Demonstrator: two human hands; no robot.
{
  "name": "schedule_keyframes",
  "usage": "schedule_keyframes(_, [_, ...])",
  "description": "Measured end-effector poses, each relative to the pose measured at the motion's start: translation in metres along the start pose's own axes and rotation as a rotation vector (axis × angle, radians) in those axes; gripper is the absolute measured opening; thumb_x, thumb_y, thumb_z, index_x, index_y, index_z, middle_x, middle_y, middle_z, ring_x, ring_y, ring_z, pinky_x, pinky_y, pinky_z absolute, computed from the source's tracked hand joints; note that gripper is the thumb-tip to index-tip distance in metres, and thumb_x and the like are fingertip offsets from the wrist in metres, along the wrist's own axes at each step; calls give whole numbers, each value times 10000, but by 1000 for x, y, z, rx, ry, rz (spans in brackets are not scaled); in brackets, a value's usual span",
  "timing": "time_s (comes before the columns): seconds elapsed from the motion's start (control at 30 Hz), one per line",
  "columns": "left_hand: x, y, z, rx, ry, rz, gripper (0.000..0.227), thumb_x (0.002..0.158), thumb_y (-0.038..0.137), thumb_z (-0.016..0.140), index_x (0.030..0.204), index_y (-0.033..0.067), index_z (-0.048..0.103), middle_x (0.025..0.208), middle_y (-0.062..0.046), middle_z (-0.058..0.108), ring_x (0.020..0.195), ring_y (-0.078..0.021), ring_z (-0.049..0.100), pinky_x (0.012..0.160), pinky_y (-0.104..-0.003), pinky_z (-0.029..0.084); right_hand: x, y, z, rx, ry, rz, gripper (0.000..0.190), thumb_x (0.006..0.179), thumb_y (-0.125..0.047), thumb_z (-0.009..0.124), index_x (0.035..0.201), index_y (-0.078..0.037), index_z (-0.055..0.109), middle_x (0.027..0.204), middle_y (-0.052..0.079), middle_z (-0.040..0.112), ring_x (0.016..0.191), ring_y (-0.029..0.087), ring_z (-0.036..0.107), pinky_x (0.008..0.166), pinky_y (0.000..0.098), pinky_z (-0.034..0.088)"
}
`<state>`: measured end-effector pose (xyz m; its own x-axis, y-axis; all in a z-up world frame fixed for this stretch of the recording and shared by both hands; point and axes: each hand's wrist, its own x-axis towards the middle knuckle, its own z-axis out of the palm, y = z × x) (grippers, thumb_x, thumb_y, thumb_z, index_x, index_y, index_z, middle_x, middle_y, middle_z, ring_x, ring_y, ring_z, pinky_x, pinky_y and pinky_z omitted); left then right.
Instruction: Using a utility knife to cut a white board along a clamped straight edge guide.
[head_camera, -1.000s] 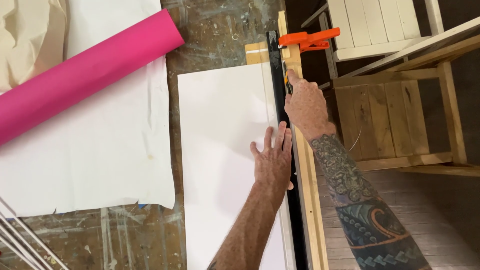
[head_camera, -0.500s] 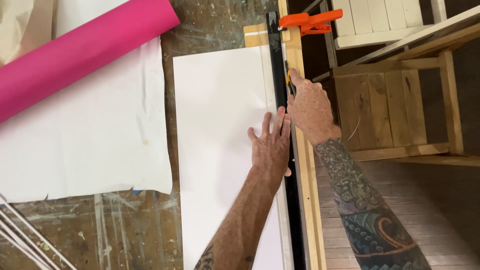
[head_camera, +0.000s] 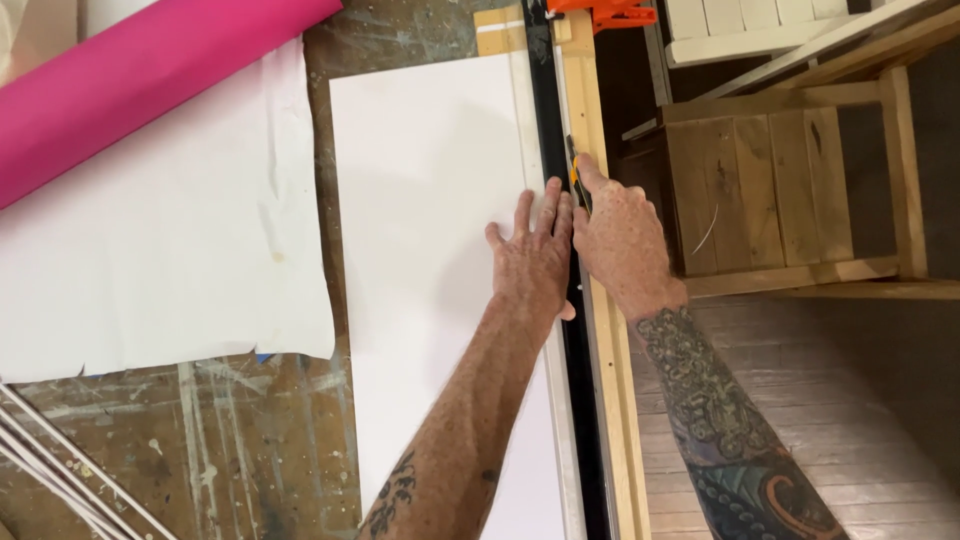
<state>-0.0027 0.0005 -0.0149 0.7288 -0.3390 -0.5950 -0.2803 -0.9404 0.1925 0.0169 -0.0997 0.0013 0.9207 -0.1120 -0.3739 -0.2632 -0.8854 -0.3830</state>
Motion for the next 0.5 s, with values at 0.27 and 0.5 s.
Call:
schedule_keyframes(0.27, [0, 1, -1, 16, 11, -24, 1449, 595, 421, 1030, 1657, 103, 97, 1742, -95, -50, 1578, -365, 91, 1133, -699, 318, -40, 2, -1, 20, -56, 50, 629, 984, -136, 609, 1582, -231, 439, 1081, 347, 638, 1074, 522, 673, 884, 547, 596])
schedule_keyframes(0.5, [1, 2, 9, 84, 125, -13, 1469, 526, 452, 1057, 1644, 111, 167, 1733, -97, 48, 1557, -361, 180, 1107, -683, 401, -87, -1, -7, 72, -67, 48, 630, 966, -78, 601, 1570, -184, 454, 1101, 394, 658, 1038, 511, 692, 852, 547, 616])
